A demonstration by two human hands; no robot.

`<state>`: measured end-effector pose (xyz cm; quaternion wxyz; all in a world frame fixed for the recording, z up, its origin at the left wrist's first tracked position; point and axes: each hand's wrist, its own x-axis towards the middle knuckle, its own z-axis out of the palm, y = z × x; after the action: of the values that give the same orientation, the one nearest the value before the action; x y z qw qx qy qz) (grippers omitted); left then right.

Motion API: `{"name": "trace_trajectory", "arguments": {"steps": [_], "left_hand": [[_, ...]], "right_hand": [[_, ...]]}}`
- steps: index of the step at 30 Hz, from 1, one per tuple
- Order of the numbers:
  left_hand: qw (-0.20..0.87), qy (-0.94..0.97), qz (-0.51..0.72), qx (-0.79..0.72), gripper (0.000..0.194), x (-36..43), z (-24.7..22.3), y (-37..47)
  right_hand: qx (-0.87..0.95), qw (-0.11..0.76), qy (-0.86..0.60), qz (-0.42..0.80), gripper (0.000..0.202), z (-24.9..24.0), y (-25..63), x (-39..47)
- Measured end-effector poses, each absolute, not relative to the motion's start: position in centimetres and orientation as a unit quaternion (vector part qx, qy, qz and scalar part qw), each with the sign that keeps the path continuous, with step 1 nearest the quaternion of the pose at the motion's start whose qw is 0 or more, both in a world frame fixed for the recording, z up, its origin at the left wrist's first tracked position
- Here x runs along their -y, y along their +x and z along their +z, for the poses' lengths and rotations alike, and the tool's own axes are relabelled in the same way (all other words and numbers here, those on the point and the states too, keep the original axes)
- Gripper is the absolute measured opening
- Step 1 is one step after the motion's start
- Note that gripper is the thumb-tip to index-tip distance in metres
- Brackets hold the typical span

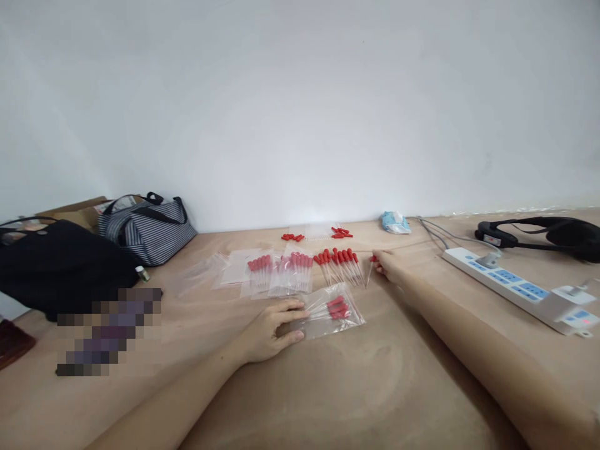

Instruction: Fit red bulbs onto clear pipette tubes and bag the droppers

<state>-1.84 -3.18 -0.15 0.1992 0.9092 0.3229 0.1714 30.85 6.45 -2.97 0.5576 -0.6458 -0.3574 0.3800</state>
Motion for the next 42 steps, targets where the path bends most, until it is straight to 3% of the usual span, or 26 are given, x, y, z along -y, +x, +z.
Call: {"name": "trace_trajectory", "arguments": {"steps": [7,19,27,32,36,42], "left_hand": [[0.198,0.908,0.186,-0.319,0.039,3.2,-0.3,-1.8],[0.201,0.91,0.183,-0.313,0.037,3.1,-0.2,-1.8],[0.185,0.914,0.169,-0.319,0.04,3.2,-0.1,-1.8],[0.182,0.915,0.163,-0.321,0.04,3.2,-0.2,-1.8],[0.184,0.913,0.164,-0.325,0.039,3.2,-0.1,-1.8],[0.179,0.914,0.179,-0.316,0.038,3.2,0.0,-1.7]], "right_hand": [[0.338,0.642,-0.551,0.413,0.014,-3.2,30.5,-0.5],[0.351,0.646,-0.465,0.493,0.022,-2.2,26.7,1.8],[0.406,0.587,-0.449,0.538,0.031,-2.8,24.5,3.3],[0.512,0.5,-0.51,0.478,0.029,-2.8,24.1,3.5],[0.546,0.435,-0.512,0.501,0.029,-2.2,24.4,3.4],[0.531,0.433,-0.485,0.543,0.032,-2.2,23.9,3.0]]}}
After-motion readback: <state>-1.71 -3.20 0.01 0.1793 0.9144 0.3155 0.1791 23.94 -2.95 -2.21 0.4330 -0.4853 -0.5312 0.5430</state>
